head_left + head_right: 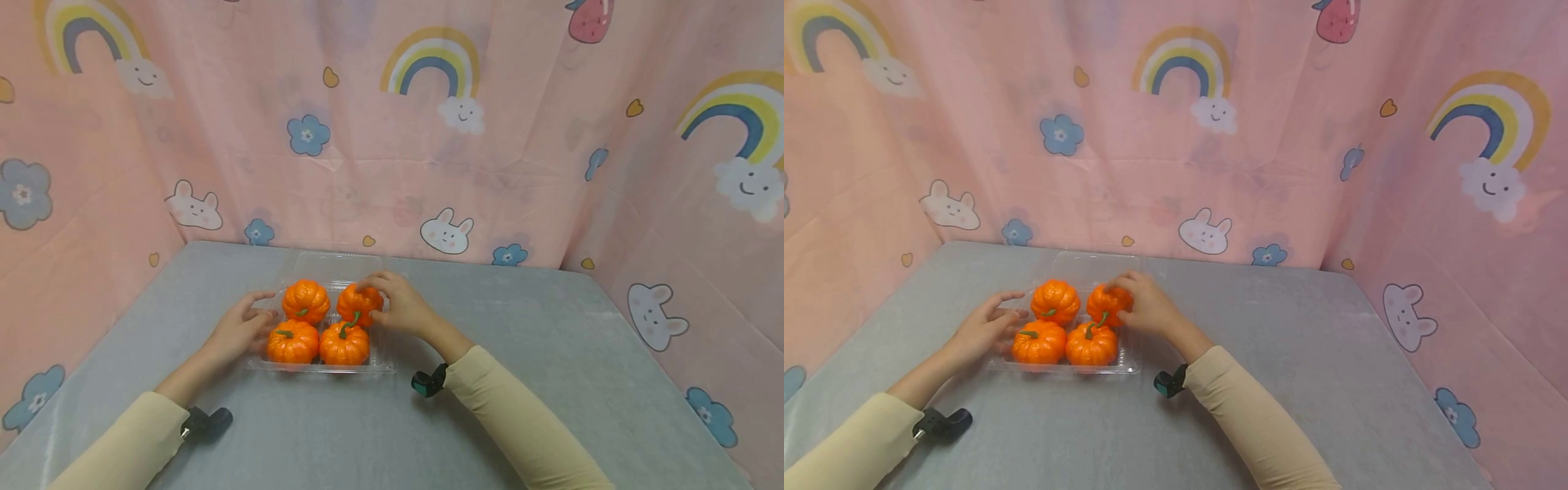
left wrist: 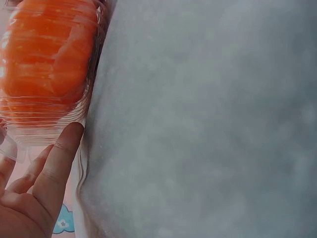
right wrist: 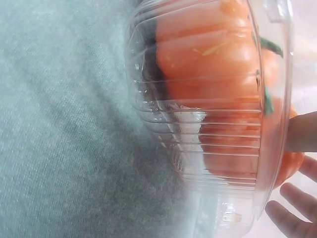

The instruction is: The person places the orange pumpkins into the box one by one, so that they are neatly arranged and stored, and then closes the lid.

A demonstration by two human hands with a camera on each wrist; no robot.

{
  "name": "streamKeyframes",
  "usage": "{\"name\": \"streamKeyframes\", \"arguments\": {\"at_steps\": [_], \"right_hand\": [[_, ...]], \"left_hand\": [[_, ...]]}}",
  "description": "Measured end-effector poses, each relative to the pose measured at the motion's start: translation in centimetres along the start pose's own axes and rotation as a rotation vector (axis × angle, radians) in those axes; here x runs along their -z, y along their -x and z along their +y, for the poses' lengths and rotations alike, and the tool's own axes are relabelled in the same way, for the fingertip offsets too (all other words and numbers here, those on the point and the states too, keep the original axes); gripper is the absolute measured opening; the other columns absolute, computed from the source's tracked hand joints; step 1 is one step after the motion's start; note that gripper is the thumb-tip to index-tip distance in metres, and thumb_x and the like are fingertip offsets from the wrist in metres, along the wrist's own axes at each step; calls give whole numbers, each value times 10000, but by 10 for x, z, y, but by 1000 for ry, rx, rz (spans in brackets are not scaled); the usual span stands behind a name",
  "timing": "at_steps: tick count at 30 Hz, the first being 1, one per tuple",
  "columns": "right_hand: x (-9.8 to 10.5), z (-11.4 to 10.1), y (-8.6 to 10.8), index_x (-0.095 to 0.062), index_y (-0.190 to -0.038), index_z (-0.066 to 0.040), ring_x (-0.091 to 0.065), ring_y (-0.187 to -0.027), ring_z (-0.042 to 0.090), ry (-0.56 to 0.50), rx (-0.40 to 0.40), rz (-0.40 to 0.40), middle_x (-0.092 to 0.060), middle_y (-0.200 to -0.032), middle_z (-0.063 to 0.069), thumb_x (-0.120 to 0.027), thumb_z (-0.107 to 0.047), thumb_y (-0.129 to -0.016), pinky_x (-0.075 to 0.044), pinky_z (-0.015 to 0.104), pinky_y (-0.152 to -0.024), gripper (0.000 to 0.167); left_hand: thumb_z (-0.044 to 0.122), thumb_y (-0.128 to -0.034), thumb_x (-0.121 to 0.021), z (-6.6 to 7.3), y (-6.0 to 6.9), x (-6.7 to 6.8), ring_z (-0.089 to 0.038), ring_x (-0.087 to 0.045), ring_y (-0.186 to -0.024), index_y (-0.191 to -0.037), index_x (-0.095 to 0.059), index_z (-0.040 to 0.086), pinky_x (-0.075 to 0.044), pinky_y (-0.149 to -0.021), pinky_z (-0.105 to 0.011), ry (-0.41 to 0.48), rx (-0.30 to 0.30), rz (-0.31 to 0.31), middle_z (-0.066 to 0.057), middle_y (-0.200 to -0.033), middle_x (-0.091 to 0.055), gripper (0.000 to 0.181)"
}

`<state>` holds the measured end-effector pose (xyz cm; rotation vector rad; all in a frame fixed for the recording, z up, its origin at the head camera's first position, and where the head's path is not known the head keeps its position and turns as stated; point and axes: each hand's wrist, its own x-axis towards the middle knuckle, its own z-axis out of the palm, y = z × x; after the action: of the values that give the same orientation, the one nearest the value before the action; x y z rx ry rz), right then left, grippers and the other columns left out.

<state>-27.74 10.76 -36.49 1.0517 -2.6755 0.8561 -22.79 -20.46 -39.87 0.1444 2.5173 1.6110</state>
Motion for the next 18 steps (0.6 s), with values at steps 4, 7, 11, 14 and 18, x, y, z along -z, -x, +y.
{"name": "streamKeyframes", "arguments": {"at_steps": [4, 7, 11, 14, 18], "right_hand": [[1, -1, 0, -663, -1117, -150, -564, -1091, 244, 12, -9, 0, -626, -1159, 47, -722, -41, -783, -505, 408, -930, 355], [2, -2, 1, -665, -1112, -156, -560, -1095, 244, 21, -19, 4, -626, -1152, 43, -723, -65, -791, -499, 419, -951, 338], [3, -2, 1, -667, -1110, -153, -565, -1094, 240, 26, -15, 8, -625, -1146, 42, -726, -86, -796, -498, 418, -960, 327], [3, -1, 0, -663, -1121, -146, -570, -1102, 256, 17, -9, 12, -625, -1152, 48, -724, -107, -800, -495, 420, -962, 329], [4, 2, 0, -659, -1134, -139, -572, -1110, 270, -18, -32, 41, -630, -1172, 66, -693, -152, -814, -494, 440, -965, 322]], "left_hand": [[281, -1024, -425, 0, 0, 0, -337, -635, -1085, -1491, -281, 125, -596, -780, -384, 1, -1, 0, -292, -1383, -484, 512], [285, -1024, -428, 0, 0, 0, -337, -637, -1083, -1490, -284, 127, -596, -778, -384, 2, -3, 2, -291, -1382, -487, 513], [293, -1024, -428, -1, -1, 1, -341, -638, -1082, -1491, -281, 128, -595, -783, -390, -1, -8, 3, -291, -1381, -488, 517], [297, -1024, -429, -2, -1, 1, -336, -641, -1074, -1492, -279, 129, -595, -785, -393, 0, -9, 2, -291, -1380, -489, 520], [301, -1023, -433, -4, -2, 2, -320, -644, -1061, -1489, -285, 137, -596, -778, -385, 0, -4, 3, -287, -1381, -490, 516]]}}
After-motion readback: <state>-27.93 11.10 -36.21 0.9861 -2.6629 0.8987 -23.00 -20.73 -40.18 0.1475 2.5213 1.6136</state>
